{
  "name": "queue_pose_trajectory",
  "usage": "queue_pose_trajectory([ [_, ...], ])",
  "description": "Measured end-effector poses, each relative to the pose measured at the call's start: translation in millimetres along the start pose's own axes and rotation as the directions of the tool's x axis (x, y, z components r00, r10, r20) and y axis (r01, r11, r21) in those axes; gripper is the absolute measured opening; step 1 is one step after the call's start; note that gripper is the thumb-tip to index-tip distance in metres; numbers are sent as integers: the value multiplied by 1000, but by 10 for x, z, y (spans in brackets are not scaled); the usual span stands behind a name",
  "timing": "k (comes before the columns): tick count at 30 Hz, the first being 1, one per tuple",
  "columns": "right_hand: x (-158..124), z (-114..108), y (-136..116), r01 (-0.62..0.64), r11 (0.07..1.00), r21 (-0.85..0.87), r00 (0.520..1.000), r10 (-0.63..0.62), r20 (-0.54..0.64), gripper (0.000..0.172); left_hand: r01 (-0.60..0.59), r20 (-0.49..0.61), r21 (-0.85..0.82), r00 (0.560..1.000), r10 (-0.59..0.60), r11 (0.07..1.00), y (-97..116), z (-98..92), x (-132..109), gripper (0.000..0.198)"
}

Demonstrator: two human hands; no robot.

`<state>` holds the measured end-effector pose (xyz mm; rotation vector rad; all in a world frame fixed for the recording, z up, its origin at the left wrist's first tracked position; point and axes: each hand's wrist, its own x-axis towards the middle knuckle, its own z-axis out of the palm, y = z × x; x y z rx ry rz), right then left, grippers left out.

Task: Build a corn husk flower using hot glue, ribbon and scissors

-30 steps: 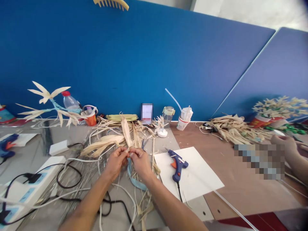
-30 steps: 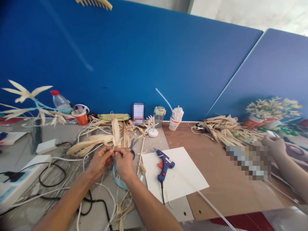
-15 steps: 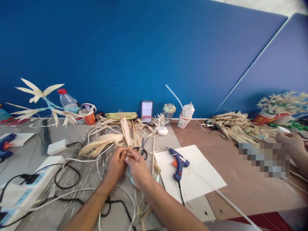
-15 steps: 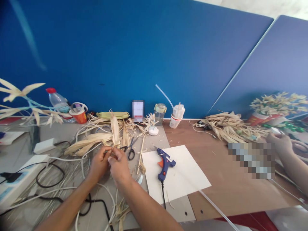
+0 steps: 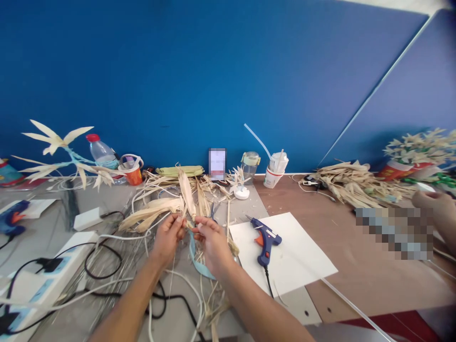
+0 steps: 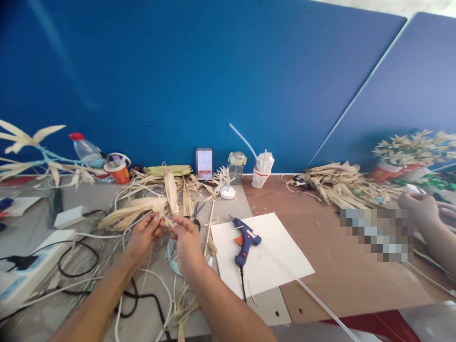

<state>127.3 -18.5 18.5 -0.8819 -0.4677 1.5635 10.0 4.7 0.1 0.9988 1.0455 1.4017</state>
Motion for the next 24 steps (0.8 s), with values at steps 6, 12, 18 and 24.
queue_pose_trajectory([
  [6,186,-92,-285,18,980,-198,991,8,134,23,-32,138,127,990,14,991,-69,-28,24,26],
  [12,326,-185,-226,162,837,-522,986,-117,118,27,-182,165,435,979,121,882,-110,-60,3,19],
  [18,279,-215,-306,-21,945,-326,991,63,118,14,-255,171,537,966,192,804,-104,-68,-12,15],
  [24,240,-233,-409,-368,929,-38,899,366,241,7,-266,162,497,963,213,826,-72,-88,-20,15],
])
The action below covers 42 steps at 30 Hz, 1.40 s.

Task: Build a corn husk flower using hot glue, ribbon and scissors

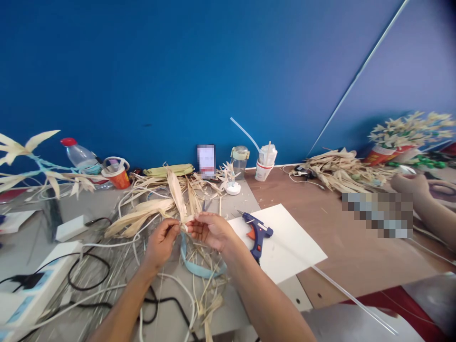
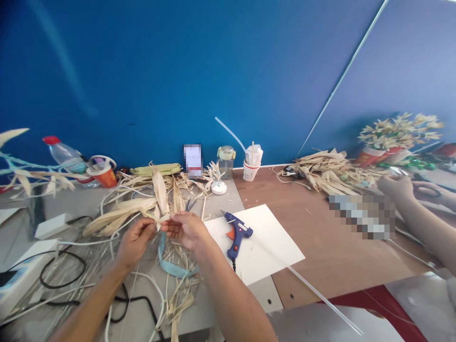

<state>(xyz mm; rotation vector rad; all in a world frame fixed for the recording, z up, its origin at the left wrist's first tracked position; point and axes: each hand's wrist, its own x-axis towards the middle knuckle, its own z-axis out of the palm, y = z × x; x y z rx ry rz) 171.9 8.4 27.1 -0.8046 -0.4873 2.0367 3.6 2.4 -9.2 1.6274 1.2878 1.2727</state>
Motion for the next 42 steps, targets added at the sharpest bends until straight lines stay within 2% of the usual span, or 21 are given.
queue_pose_trajectory([
  [4,37,-10,21,-113,990,85,990,105,98,16,22,10,-109,1000,-21,994,-14,-22,-1,18],
  [7,50,7,57,-117,985,125,989,104,106,14,36,39,-150,999,-30,988,-30,-30,0,19],
  [10,39,32,86,-36,998,60,998,34,45,9,55,62,-156,997,-45,986,-23,-23,-2,20],
  [14,0,61,67,166,986,-7,980,-166,-107,15,88,50,-160,995,-81,983,22,1,-6,19],
  [17,-28,83,35,165,986,37,973,-157,-167,8,98,2,-170,995,-99,981,51,8,-6,19],
  [19,-29,101,40,156,988,-2,977,-155,-146,17,96,-16,-153,995,-100,984,66,8,-6,19],
  [23,22,137,117,288,951,-115,944,-302,-132,27,70,6,-106,998,-70,992,78,6,-6,17],
  [26,63,144,159,364,926,-104,907,-378,-185,39,54,26,-87,998,-52,995,59,8,-7,16],
  [28,67,145,163,384,918,-94,900,-395,-185,44,57,36,-84,998,-54,995,43,8,-10,16],
  [36,15,169,170,456,868,-198,870,-481,-106,58,122,25,-132,992,-120,984,51,-1,-22,22],
  [42,67,123,196,458,859,-230,874,-482,-59,58,128,40,-188,992,-122,974,62,2,-14,26],
])
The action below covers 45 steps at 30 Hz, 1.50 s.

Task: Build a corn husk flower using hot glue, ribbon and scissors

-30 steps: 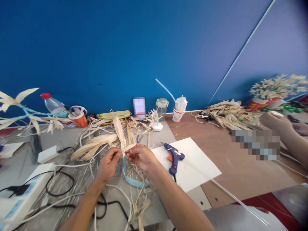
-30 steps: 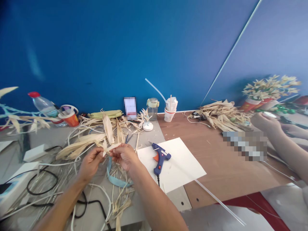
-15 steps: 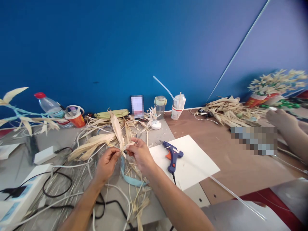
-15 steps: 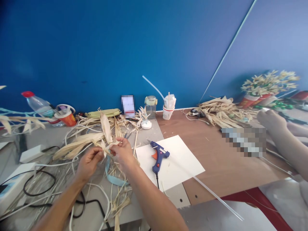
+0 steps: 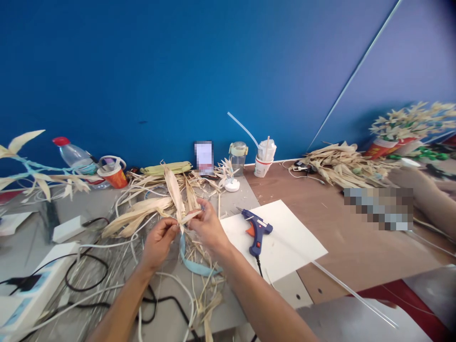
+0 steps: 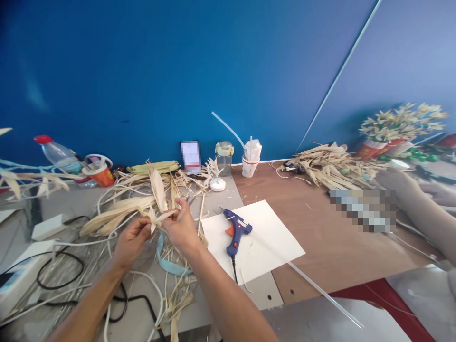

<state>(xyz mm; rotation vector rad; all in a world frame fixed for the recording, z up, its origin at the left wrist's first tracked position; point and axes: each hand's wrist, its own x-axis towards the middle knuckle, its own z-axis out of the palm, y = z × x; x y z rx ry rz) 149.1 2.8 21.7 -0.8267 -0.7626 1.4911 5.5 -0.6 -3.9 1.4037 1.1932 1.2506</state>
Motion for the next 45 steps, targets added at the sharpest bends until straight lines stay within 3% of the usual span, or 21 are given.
queue_pose_trajectory([
  [8,-1,-13,-93,-49,994,102,999,48,12,56,30,13,-59,999,-29,998,-3,13,7,24],
  [12,-9,-29,-111,-101,995,22,993,102,-56,47,39,22,-43,999,-38,998,-10,8,12,25],
  [17,40,-93,-55,103,963,-247,969,-153,-193,44,70,42,-88,997,-67,994,-47,5,6,27],
  [19,62,-124,-70,101,978,-185,954,-148,-261,41,90,41,-151,996,-85,984,-46,8,4,27],
  [21,71,-145,-93,-1,1000,2,957,1,-291,32,108,40,-228,994,-102,968,-21,13,2,27],
  [24,49,-131,-80,-179,974,140,965,201,-169,19,143,66,-305,989,-129,941,50,22,-1,26],
  [26,15,-86,-23,-201,978,59,978,204,-36,12,176,85,-319,984,-157,931,92,28,-3,26],
  [29,-27,-5,87,-119,991,-54,988,124,92,4,221,104,-326,975,-197,919,113,36,-6,27],
  [33,-49,38,129,-20,984,-176,998,29,53,2,252,118,-311,967,-225,916,87,48,-5,28],
  [37,-75,47,68,-13,949,-314,1000,14,0,10,220,104,-262,974,-199,940,43,50,7,27],
  [45,-83,73,143,24,941,-336,998,-41,-44,5,113,100,-179,990,-96,977,-61,10,9,22],
])
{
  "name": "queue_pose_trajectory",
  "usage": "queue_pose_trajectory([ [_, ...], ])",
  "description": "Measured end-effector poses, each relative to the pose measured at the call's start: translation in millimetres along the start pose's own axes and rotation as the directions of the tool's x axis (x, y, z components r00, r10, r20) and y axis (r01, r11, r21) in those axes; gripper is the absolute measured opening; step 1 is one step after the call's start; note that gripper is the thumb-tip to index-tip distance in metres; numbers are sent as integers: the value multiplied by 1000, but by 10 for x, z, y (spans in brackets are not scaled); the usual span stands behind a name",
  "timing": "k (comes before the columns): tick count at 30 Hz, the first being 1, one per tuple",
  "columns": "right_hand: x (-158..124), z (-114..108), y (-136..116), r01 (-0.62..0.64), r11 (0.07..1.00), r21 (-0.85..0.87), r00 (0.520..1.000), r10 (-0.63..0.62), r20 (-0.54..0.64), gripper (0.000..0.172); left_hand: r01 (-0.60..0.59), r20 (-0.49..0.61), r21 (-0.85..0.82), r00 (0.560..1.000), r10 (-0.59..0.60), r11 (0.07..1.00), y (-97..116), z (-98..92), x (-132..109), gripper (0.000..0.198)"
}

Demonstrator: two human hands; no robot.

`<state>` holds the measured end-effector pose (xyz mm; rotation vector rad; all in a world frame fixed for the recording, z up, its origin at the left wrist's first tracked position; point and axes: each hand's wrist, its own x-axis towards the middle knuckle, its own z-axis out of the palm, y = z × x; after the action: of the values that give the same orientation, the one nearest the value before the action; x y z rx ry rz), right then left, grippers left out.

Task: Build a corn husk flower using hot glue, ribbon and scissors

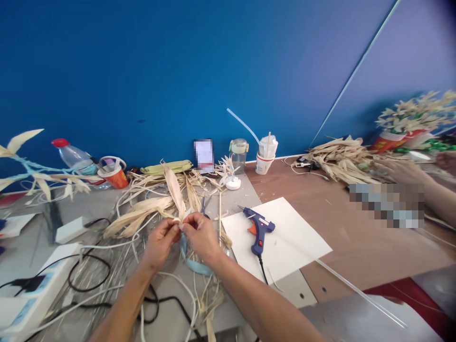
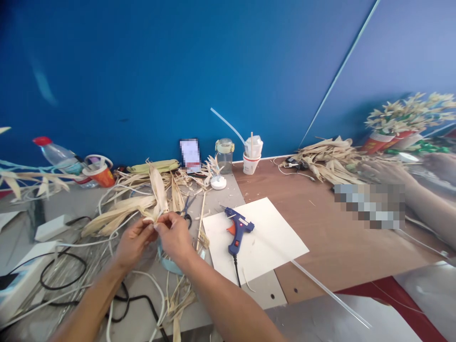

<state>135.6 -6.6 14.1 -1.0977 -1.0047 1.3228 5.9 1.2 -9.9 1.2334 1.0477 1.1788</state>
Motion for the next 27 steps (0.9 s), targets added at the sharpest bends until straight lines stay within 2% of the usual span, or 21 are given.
queue_pose_trajectory([
  [5,24,26,59,35,994,105,999,-34,-8,4,-51,-16,35,999,51,998,11,7,-28,20],
  [11,76,40,150,29,962,271,998,-43,44,13,-43,-22,-131,999,40,990,0,11,-38,16],
  [15,84,14,147,-61,917,395,990,6,138,26,24,-18,-275,999,-30,961,78,51,-36,19],
  [19,64,-30,84,-180,866,468,962,54,269,26,54,-4,-335,998,-59,941,179,67,-41,20],
  [27,55,3,101,-76,936,343,992,38,117,6,44,-32,-205,998,-51,978,105,60,-16,22],
])
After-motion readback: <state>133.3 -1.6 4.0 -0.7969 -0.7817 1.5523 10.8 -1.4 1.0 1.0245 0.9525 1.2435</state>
